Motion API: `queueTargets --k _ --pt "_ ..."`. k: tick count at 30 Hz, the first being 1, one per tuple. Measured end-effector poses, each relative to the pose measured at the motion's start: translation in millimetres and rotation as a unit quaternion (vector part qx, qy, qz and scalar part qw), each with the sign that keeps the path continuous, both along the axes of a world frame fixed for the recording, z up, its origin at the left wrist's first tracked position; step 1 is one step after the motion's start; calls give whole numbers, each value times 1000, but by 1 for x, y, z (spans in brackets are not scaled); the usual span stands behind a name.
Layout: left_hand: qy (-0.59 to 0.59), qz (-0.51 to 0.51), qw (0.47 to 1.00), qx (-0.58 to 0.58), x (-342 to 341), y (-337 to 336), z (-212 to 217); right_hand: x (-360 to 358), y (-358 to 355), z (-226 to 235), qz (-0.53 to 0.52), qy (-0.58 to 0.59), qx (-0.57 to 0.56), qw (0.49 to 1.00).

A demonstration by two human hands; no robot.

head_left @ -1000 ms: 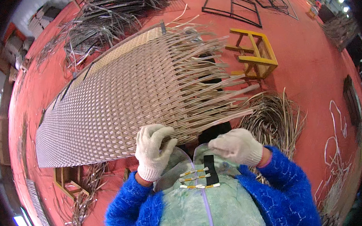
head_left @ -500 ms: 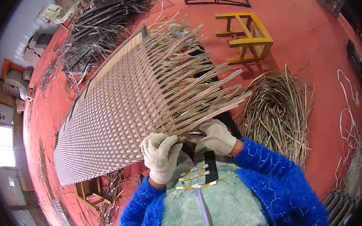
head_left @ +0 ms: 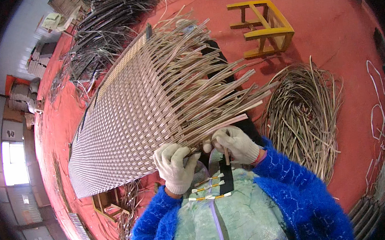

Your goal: The person weaves thin bamboo strips into a large mat by hand, interlacing them through a pre-existing grid. They periodically lift and reposition the mat to continue weaving along the edge, then set it aside and adjust their clothing.

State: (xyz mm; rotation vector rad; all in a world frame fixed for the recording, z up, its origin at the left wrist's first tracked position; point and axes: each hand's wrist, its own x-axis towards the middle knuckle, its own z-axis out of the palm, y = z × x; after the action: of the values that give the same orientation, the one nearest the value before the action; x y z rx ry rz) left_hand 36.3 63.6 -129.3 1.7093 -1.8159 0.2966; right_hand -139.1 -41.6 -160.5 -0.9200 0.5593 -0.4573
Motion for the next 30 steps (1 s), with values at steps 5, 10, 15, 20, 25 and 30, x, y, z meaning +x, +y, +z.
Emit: queueTargets --k 5,10,15,20,25,30 --pt "-6 7 1000 9 -3 1 -6 12 1 -3 -42 -62 63 995" --pt "-22 5 999 24 1 1 -8 19 5 -23 -57 -41 166 984" --pt "-31 -7 999 25 2 -3 -7 17 4 -47 -39 -74 108 991" --pt "-32 -10 999 21 3 -8 -2 17 3 -60 -14 -122 215 969" --pt "109 54 992 -45 30 19 1 18 2 -64 -44 -105 211 971" --pt "194 221 951 -97 49 67 -4 14 -2 -70 -57 -121 193 972"
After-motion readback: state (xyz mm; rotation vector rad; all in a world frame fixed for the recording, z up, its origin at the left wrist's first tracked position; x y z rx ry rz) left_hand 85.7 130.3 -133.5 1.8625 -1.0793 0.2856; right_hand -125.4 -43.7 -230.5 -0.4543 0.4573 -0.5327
